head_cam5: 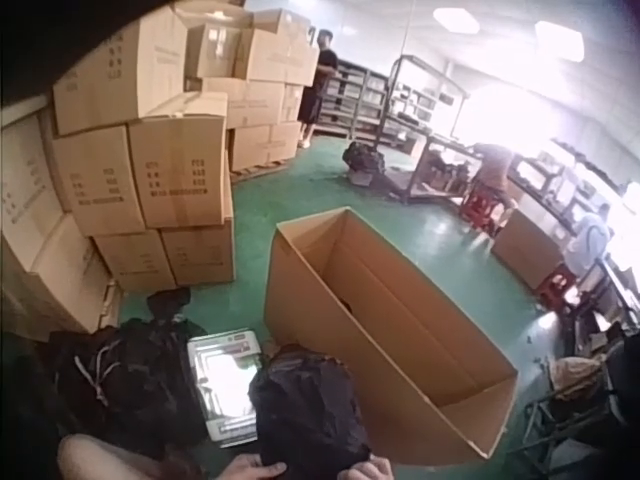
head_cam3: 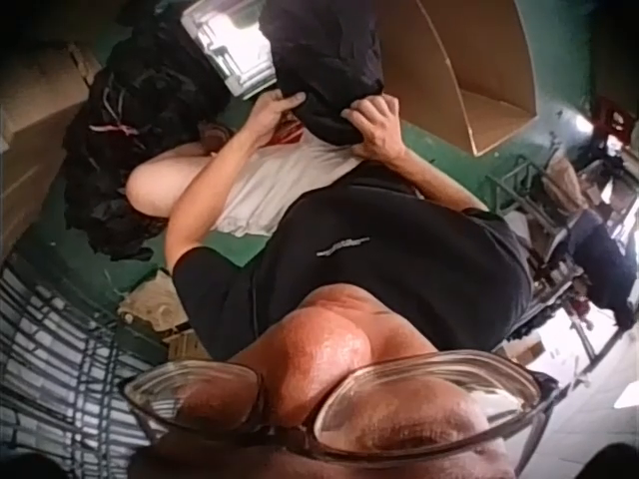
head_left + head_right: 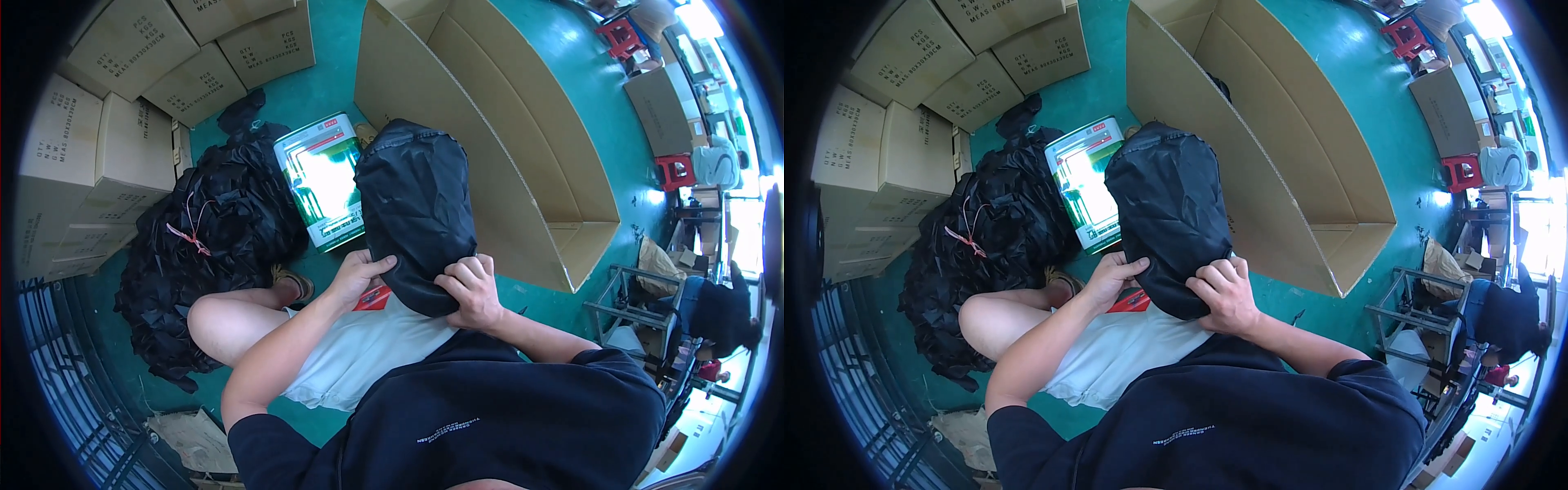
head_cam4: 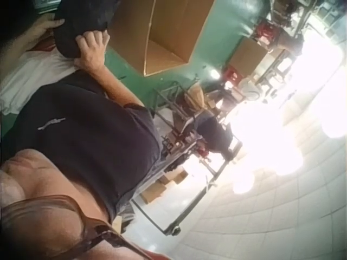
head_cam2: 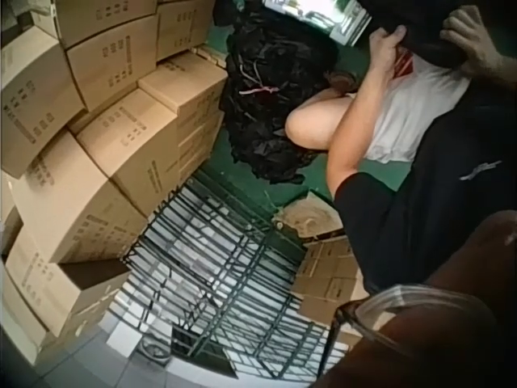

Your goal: Checking, weighing, and packing black fabric covers into a large cardboard box.

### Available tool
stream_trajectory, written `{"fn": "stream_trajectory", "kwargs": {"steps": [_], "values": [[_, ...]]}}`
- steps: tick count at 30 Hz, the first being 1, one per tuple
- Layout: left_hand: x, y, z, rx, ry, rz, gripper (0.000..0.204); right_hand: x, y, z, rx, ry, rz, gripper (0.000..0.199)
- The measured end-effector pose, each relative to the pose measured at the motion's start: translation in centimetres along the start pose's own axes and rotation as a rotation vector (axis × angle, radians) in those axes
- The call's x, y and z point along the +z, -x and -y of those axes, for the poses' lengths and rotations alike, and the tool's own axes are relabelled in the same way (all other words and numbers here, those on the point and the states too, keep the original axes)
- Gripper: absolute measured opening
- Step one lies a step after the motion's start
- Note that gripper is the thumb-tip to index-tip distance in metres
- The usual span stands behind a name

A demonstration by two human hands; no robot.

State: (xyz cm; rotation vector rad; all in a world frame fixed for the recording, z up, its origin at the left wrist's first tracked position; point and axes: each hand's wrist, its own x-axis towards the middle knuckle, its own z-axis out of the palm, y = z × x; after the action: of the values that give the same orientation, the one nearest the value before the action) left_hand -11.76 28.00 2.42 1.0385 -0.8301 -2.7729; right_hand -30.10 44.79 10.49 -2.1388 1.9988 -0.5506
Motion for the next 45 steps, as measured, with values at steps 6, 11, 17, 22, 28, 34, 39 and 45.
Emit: {"fn": "stream_trajectory", "kwargs": {"steps": [6, 11, 17, 22, 28, 34, 39, 45], "values": [[-0.3, -0.3, 0.0, 0.065, -0.027, 0.001, 0.021, -2.4, -1.4, 0.1, -0.063, -0.064, -0.021, 0.055], [0.0, -0.6, -0.4, 0.106, -0.207, -0.008, 0.022, -3.3, -7.2, 0.4, 0.047, -0.027, -0.333, 0.055], [0.6, -0.5, -0.8, 0.113, -0.247, 0.015, 0.026, 0.1, -13.8, -1.2, 0.241, 0.097, -0.190, 0.084], [-0.5, -1.0, -1.5, 0.035, -0.493, -0.039, 0.027, 1.0, -14.1, -1.1, 0.259, 0.191, -0.067, 0.092], [-8.5, -1.1, -8.7, 0.083, -1.477, -0.374, 0.032, 1.3, -14.1, -1.6, 0.266, 0.243, -0.071, 0.090], [-24.1, 2.7, -16.0, -0.093, -1.730, -0.900, 0.032, 1.4, -14.1, -2.0, 0.287, 0.249, -0.075, 0.089], [-29.4, 4.4, -15.4, -0.238, -1.639, -0.989, 0.034, 1.3, -13.8, -2.1, 0.315, 0.266, -0.088, 0.087], [-29.6, 2.2, -14.6, -0.299, -1.688, -1.021, 0.030, 1.4, -14.0, -1.9, 0.312, 0.251, -0.088, 0.087]]}}
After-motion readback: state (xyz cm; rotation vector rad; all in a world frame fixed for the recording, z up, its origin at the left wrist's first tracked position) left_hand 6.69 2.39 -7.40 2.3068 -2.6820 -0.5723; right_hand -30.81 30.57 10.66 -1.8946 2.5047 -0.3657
